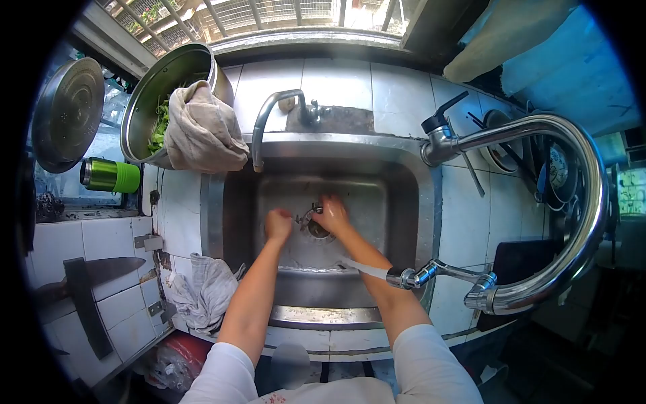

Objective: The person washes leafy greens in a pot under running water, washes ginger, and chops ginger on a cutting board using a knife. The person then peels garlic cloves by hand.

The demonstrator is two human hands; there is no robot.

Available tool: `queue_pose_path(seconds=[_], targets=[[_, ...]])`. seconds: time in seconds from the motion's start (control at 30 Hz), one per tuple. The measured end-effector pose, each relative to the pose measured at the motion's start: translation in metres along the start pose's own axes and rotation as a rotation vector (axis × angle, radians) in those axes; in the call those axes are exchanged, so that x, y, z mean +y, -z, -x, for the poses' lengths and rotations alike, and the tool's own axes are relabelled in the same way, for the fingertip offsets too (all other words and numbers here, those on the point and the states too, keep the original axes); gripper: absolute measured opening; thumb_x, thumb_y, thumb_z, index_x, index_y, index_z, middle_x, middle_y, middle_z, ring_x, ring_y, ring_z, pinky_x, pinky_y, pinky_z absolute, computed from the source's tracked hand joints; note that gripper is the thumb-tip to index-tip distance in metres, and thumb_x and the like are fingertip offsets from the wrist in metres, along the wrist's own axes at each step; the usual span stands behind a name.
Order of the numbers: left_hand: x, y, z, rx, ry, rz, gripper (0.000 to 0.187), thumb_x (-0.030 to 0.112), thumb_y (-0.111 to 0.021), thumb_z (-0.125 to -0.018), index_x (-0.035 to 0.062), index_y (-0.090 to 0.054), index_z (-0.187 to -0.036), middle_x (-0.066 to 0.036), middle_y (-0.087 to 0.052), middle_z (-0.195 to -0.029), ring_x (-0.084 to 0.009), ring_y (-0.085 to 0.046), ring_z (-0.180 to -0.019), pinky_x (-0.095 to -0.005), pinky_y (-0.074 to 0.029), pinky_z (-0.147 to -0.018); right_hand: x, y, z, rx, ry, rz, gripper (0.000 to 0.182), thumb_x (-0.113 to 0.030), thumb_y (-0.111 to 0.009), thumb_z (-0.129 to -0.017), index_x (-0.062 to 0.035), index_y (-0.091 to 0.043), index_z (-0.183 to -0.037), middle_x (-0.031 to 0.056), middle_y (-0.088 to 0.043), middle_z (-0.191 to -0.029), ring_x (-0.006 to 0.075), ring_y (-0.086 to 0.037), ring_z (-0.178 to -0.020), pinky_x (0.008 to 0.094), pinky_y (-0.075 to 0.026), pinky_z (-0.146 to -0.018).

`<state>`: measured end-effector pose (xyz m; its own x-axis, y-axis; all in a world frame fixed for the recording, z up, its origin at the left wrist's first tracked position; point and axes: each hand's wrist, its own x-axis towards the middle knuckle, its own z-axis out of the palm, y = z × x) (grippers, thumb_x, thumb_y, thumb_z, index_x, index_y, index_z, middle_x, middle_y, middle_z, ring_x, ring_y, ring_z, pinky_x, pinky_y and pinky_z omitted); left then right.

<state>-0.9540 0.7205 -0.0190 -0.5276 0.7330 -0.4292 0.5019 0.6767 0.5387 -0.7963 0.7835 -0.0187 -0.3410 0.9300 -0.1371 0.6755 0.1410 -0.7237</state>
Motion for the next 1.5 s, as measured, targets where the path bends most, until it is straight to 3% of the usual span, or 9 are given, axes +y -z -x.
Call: queue_pose_path(seconds=[0.1,0.23,0.5,0.67,0.87,0.93,1.27,1.33,1.5], targets=[[0.003,0.008,0.032,0.412,0.469,-0.365,0.034,0.017,-0.065,-0.069,0.0049,-0.059,-0.100,-0.017,-0.063,-0.094,-0.0324,-0.062,-0.080,-0.0423,-0.050,-0.075,-0.008,-0.018,-0.007,0.004,0.116,0.213,0.022,-0.016,-0.064,-0.063,-0.0022,-0.060,-0.080,0.0203,-0.058,-0.081,0.0366,-0.056,-0.080,0.0431,-0.046,-0.071],[0.009,0.013,0.046,0.436,0.935,-0.271,0.043,0.016,-0.066,-0.068,0.0077,-0.054,-0.108,-0.018,-0.061,-0.101,-0.0346,-0.061,-0.081,-0.0423,-0.050,-0.076,0.012,-0.036,-0.019,-0.123,0.073,0.241,0.015,-0.014,-0.058,-0.066,-0.0028,-0.060,-0.077,0.0202,-0.058,-0.079,0.0377,-0.056,-0.077,0.0446,-0.046,-0.069],[0.016,-0.037,0.027,0.391,0.451,0.178,0.007,0.011,-0.064,-0.062,0.0058,-0.066,-0.065,-0.015,-0.065,-0.073,-0.0291,-0.064,-0.072,-0.0343,-0.050,-0.067,-0.008,0.025,0.003,-0.043,0.201,-0.051,0.016,-0.007,-0.061,-0.062,-0.0019,-0.061,-0.077,0.0158,-0.059,-0.074,0.0322,-0.058,-0.070,0.0381,-0.047,-0.064],[0.033,-0.034,0.028,0.158,0.199,0.224,0.008,0.010,-0.063,-0.061,0.0068,-0.066,-0.067,-0.013,-0.065,-0.071,-0.0303,-0.063,-0.072,-0.0368,-0.049,-0.067,0.004,0.032,0.018,-0.302,0.077,-0.145,0.016,-0.010,-0.061,-0.064,-0.0031,-0.062,-0.079,0.0163,-0.060,-0.079,0.0317,-0.060,-0.075,0.0378,-0.048,-0.066],[0.024,-0.017,0.029,0.399,0.003,-0.067,0.014,0.005,-0.063,-0.064,0.0040,-0.063,-0.078,-0.015,-0.061,-0.082,-0.0338,-0.059,-0.081,-0.0408,-0.047,-0.072,0.010,0.059,0.038,-0.200,-0.315,0.450,0.023,-0.014,-0.065,-0.067,-0.0050,-0.065,-0.088,0.0178,-0.062,-0.092,0.0311,-0.061,-0.083,0.0367,-0.050,-0.072],[0.019,-0.018,0.029,0.288,-0.210,-0.097,0.015,0.003,-0.063,-0.065,0.0030,-0.061,-0.080,-0.017,-0.058,-0.085,-0.0348,-0.057,-0.085,-0.0414,-0.046,-0.074,0.006,0.067,0.057,-0.528,-0.366,0.697,0.027,-0.014,-0.065,-0.069,-0.0022,-0.063,-0.093,0.0172,-0.063,-0.091,0.0320,-0.061,-0.087,0.0369,-0.049,-0.075],[0.027,-0.020,0.012,0.095,-0.269,-0.085,0.012,0.007,-0.062,-0.064,0.0053,-0.067,-0.074,-0.016,-0.064,-0.075,-0.0327,-0.061,-0.074,-0.0393,-0.049,-0.070,0.028,0.008,0.094,-0.257,-0.576,0.364,0.018,-0.017,-0.058,-0.072,-0.0048,-0.065,-0.083,0.0159,-0.064,-0.087,0.0345,-0.061,-0.083,0.0395,-0.049,-0.074],[0.021,-0.016,0.006,-0.238,-0.302,-0.005,0.011,0.007,-0.062,-0.062,0.0057,-0.067,-0.072,-0.016,-0.064,-0.073,-0.0321,-0.062,-0.071,-0.0395,-0.050,-0.068,0.019,0.005,0.076,-0.186,-0.406,0.156,0.017,-0.009,-0.063,-0.067,-0.0035,-0.064,-0.082,0.0169,-0.063,-0.079,0.0358,-0.060,-0.075,0.0405,-0.049,-0.070],[0.027,-0.012,0.011,-0.153,-0.299,-0.089,0.011,0.008,-0.062,-0.063,0.0063,-0.067,-0.073,-0.015,-0.064,-0.075,-0.0317,-0.062,-0.073,-0.0397,-0.049,-0.069,-0.013,0.013,0.043,-0.044,-0.235,0.105,0.018,-0.008,-0.061,-0.066,-0.0045,-0.063,-0.084,0.0160,-0.062,-0.082,0.0355,-0.059,-0.077,0.0418,-0.047,-0.071]])
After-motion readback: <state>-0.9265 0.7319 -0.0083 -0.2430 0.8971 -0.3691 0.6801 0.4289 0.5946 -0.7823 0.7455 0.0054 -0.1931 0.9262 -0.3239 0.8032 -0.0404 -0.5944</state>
